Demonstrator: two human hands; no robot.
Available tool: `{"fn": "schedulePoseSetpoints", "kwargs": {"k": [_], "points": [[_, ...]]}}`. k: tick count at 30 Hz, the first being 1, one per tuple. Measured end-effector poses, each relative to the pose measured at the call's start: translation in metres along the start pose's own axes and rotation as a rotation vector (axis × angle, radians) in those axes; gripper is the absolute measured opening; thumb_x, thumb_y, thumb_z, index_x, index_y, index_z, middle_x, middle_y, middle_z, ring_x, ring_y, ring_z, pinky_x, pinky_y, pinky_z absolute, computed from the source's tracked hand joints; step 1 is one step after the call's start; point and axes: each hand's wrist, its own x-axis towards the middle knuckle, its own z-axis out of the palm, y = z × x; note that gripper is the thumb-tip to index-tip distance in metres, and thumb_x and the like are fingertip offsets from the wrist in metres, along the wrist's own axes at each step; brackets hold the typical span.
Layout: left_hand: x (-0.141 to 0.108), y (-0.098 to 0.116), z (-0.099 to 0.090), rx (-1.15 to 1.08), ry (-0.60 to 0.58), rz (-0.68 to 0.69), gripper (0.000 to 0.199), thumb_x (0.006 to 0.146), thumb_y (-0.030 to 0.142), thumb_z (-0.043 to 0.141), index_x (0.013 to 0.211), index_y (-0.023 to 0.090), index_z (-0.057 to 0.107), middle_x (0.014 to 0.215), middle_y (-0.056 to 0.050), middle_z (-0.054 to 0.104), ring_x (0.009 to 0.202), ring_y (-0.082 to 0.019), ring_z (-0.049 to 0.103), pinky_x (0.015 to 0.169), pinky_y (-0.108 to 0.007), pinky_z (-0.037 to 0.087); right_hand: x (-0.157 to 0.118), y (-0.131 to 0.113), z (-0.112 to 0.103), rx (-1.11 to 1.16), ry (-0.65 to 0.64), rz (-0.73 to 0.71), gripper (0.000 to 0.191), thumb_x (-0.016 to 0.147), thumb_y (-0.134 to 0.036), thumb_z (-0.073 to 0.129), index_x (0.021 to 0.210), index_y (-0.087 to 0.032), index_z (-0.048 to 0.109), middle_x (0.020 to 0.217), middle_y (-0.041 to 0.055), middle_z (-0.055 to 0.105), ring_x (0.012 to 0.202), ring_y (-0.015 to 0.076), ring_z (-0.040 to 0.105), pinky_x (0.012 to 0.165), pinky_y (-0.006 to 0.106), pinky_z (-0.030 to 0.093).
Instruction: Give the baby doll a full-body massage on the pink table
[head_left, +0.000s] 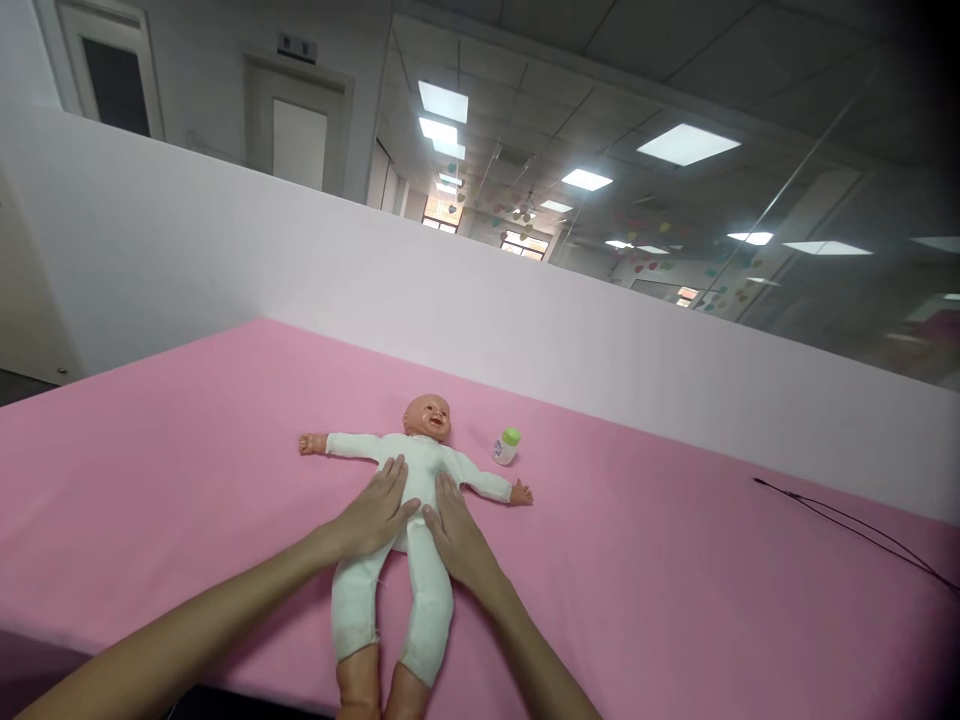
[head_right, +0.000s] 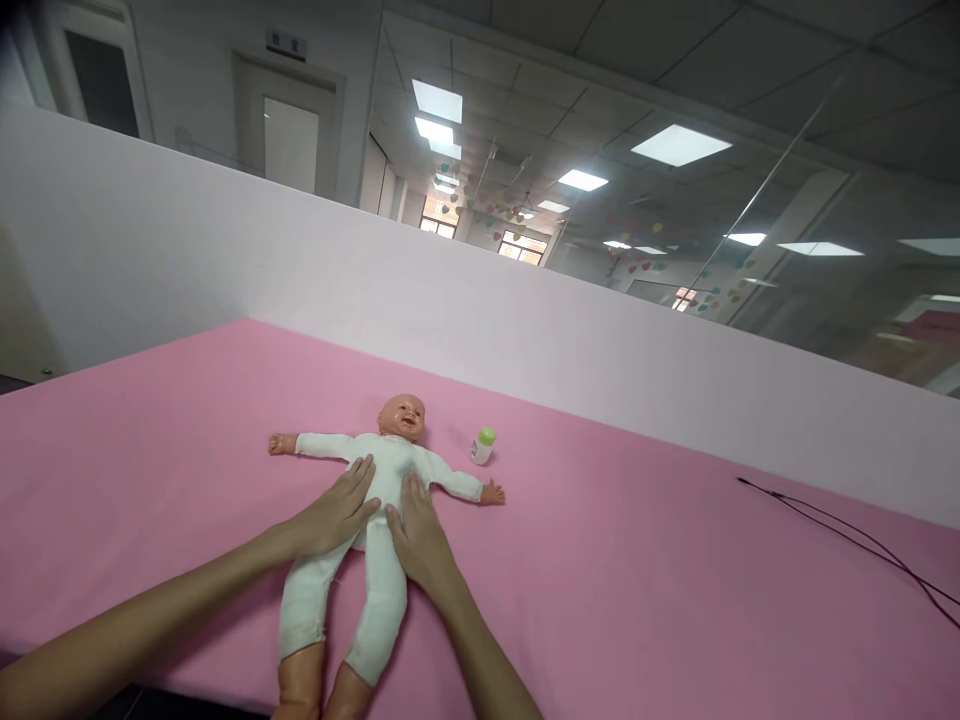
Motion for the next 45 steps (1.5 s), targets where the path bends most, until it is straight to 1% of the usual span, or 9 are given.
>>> {"fn": "schedulePoseSetpoints", "kwargs": {"k": [7, 11, 14, 20, 24, 31, 38, 42, 45], "points": [[0.027, 0.019, 0.011, 0.012, 0.120, 0.099, 0.089, 0.099, 0.064, 0.040, 0.163, 0.005, 0.026, 0.170, -0.021, 0.017, 0.160, -0.029, 0.011, 0.129, -0.044, 0.008, 0.044, -0.002, 0.000, -0.036, 0.004, -0.259, 0.066, 0.106, -0.046, 0.036, 0.164, -0.019, 0.026, 0.171, 0.0072, 0.020, 0.159, 0.0238, 0.017, 0.131, 0.045, 0.015], [0.060, 0.010, 0.008, -0.041, 0.179, 0.018, 0.079, 0.101, 0.060, 0.035, 0.160, 0.009, 0.032, 0.170, -0.018, 0.021, 0.159, -0.029, 0.013, 0.128, -0.046, 0.007, 0.069, 0.008, 0.003, -0.033, 0.116, -0.087, 0.071, 0.103, -0.046, 0.034, 0.164, -0.009, 0.024, 0.171, 0.0127, 0.019, 0.159, 0.0246, 0.015, 0.131, 0.046, 0.011], [0.072, -0.003, 0.004, 0.015, 0.167, -0.083, 0.086, 0.101, 0.063, 0.027, 0.161, 0.002, 0.025, 0.171, -0.021, 0.013, 0.160, -0.031, 0.008, 0.128, -0.049, 0.007, 0.071, 0.017, 0.005, 0.036, 0.177, 0.094, 0.079, 0.102, -0.053, 0.031, 0.163, -0.003, 0.021, 0.172, 0.0154, 0.015, 0.160, 0.0254, 0.010, 0.131, 0.045, 0.009], [0.044, -0.027, -0.001, -0.043, 0.081, -0.111, 0.095, 0.101, 0.068, 0.019, 0.163, -0.002, 0.008, 0.170, -0.022, -0.004, 0.159, -0.032, -0.005, 0.128, -0.049, 0.008, 0.030, 0.019, -0.003, 0.106, 0.070, 0.154, 0.090, 0.101, -0.065, 0.029, 0.166, -0.007, 0.007, 0.173, 0.0107, 0.002, 0.161, 0.0231, 0.001, 0.131, 0.042, 0.005], [0.014, -0.014, 0.000, -0.034, -0.024, -0.091, 0.098, 0.100, 0.072, 0.020, 0.164, -0.001, 0.007, 0.170, -0.022, -0.008, 0.158, -0.033, -0.008, 0.128, -0.051, 0.009, 0.005, 0.007, -0.008, 0.088, -0.038, 0.095, 0.090, 0.101, -0.067, 0.033, 0.166, -0.011, 0.009, 0.173, 0.0080, 0.000, 0.161, 0.0246, -0.002, 0.131, 0.042, 0.004], [0.035, 0.019, 0.015, 0.070, 0.033, 0.100, 0.089, 0.103, 0.065, 0.022, 0.163, 0.000, 0.020, 0.170, -0.022, 0.010, 0.159, -0.031, 0.004, 0.128, -0.049, 0.009, 0.040, 0.002, 0.001, 0.044, -0.016, -0.153, 0.068, 0.103, -0.040, 0.040, 0.165, -0.017, 0.024, 0.172, 0.0075, 0.016, 0.160, 0.0249, 0.013, 0.131, 0.046, 0.010], [0.071, -0.013, 0.001, 0.035, 0.119, -0.069, 0.088, 0.103, 0.063, 0.022, 0.163, -0.001, 0.017, 0.171, -0.022, 0.006, 0.160, -0.032, 0.003, 0.128, -0.051, 0.008, 0.074, 0.024, 0.004, 0.074, 0.161, 0.120, 0.085, 0.101, -0.059, 0.034, 0.164, -0.004, 0.021, 0.172, 0.0155, 0.014, 0.160, 0.0262, 0.009, 0.130, 0.044, 0.007], [0.056, -0.034, -0.004, -0.083, 0.098, -0.145, 0.097, 0.102, 0.068, 0.025, 0.163, -0.005, 0.004, 0.170, -0.024, -0.006, 0.159, -0.033, -0.005, 0.128, -0.049, 0.007, 0.055, 0.029, 0.001, 0.128, 0.146, 0.148, 0.093, 0.100, -0.069, 0.030, 0.165, -0.004, 0.013, 0.173, 0.0141, 0.007, 0.161, 0.0243, 0.005, 0.130, 0.043, 0.005], [0.031, -0.040, -0.005, -0.161, 0.029, -0.143, 0.099, 0.101, 0.073, 0.024, 0.165, 0.002, -0.001, 0.169, -0.020, -0.012, 0.157, -0.034, -0.009, 0.128, -0.050, 0.009, 0.027, 0.021, -0.004, 0.181, 0.051, 0.170, 0.096, 0.099, -0.072, 0.035, 0.166, -0.011, 0.005, 0.173, 0.0094, -0.002, 0.161, 0.0257, -0.001, 0.130, 0.046, 0.005]]}}
